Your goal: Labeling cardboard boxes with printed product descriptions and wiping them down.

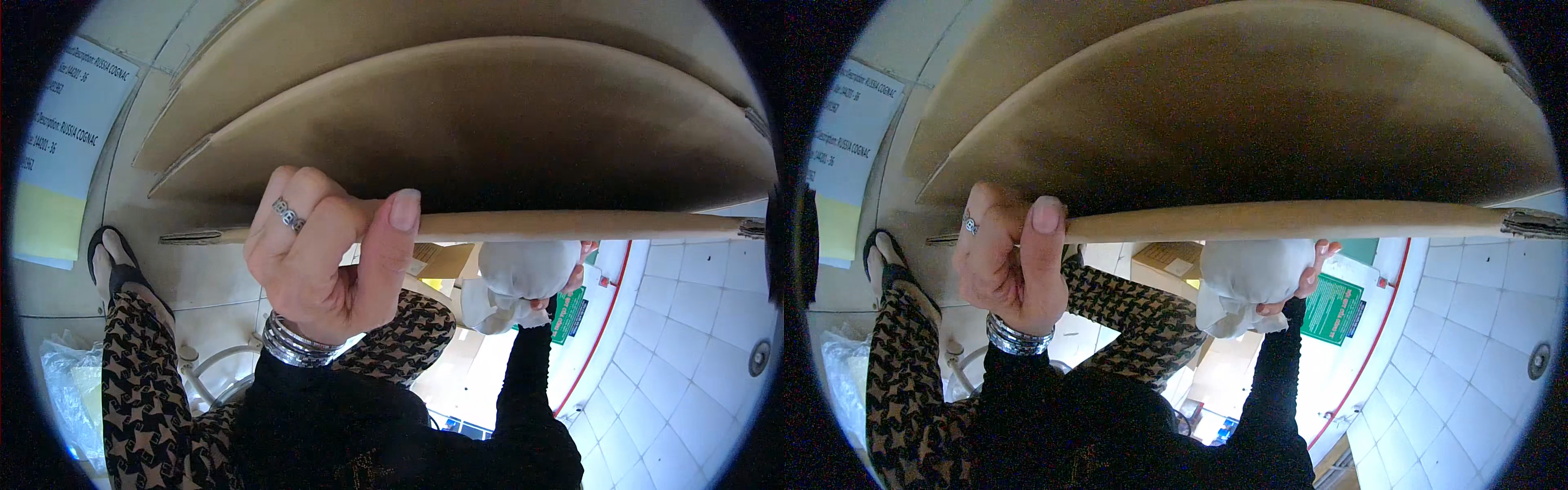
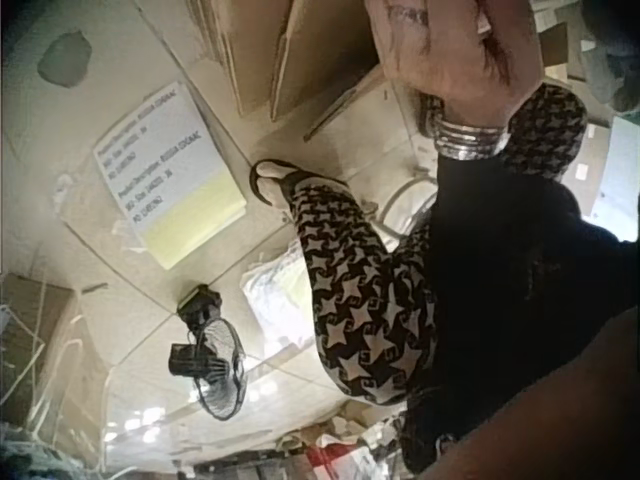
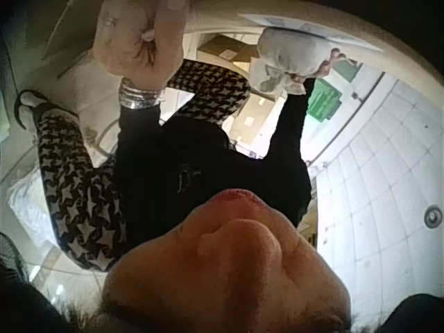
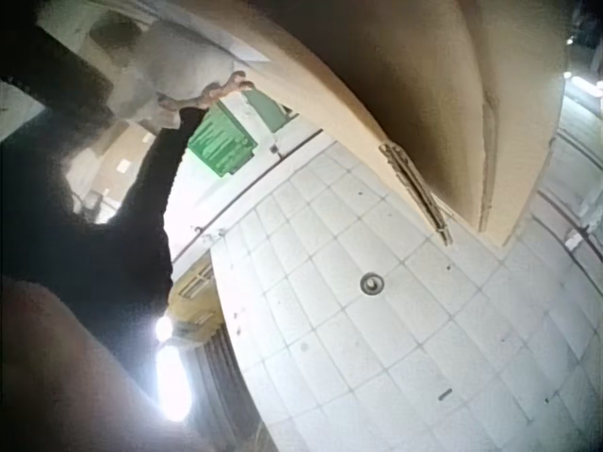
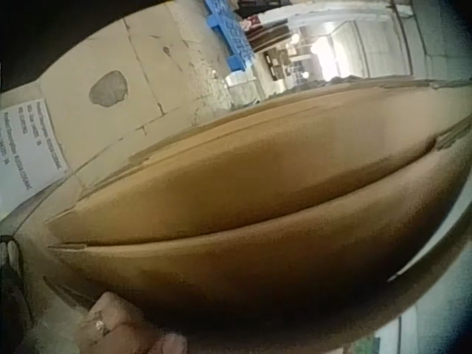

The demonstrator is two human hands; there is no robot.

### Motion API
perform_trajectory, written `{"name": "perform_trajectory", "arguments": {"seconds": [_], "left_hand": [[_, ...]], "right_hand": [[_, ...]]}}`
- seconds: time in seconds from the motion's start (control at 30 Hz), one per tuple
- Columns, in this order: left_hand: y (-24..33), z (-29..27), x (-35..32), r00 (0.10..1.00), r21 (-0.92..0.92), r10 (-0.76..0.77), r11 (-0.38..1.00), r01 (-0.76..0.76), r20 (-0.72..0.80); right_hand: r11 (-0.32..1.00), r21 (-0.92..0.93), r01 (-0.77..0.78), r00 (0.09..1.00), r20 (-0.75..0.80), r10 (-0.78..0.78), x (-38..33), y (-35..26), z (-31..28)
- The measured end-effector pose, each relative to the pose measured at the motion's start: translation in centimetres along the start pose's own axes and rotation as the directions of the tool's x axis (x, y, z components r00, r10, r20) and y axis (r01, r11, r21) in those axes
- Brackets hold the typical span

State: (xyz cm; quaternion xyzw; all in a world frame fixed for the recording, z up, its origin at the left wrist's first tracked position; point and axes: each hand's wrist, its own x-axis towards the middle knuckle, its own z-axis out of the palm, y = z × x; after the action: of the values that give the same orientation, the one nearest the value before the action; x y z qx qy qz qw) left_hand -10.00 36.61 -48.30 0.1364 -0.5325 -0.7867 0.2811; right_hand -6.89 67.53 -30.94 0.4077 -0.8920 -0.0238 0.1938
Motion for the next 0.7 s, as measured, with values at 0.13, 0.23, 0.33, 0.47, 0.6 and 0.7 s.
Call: {"name": "perform_trajectory", "arguments": {"seconds": [0.13, 0.23, 0.33, 0.47, 0.6, 0.7], "left_hand": [[-0.4, 0.0, 0.4, 1.0, 0.002, 0.007, 1.0, -0.007, 0.002], [-1.2, 0.2, 0.9, 1.0, 0.034, -0.012, 0.999, 0.013, -0.017], [-1.8, 0.5, 1.6, 0.998, 0.007, -0.059, 0.998, 0.059, -0.013], [-2.3, 1.0, 2.5, 0.998, -0.002, -0.062, 0.998, 0.062, -0.032], [-2.6, 1.2, 2.6, 0.997, 0.007, -0.054, 0.999, 0.054, -0.053], [-2.7, 1.2, 2.6, 0.998, 0.041, -0.058, 0.997, 0.06, -0.033]], "right_hand": [[1.0, 0.017, -0.003, 1.0, 0.015, 0.002, 0.5, 0.7, 0.3], [0.998, 0.047, -0.04, 0.999, 0.005, 0.04, 1.2, 1.0, 1.2], [0.981, 0.117, -0.157, 0.988, 0.026, 0.155, 2.4, 1.4, 2.4], [0.963, 0.182, -0.199, 0.98, 0.021, 0.199, 3.9, 1.5, 3.4], [0.98, 0.141, -0.138, 0.99, 0.047, 0.133, 5.0, 1.5, 3.9], [0.98, 0.16, -0.117, 0.993, 0.021, 0.115, 5.7, 1.2, 4.4]]}}
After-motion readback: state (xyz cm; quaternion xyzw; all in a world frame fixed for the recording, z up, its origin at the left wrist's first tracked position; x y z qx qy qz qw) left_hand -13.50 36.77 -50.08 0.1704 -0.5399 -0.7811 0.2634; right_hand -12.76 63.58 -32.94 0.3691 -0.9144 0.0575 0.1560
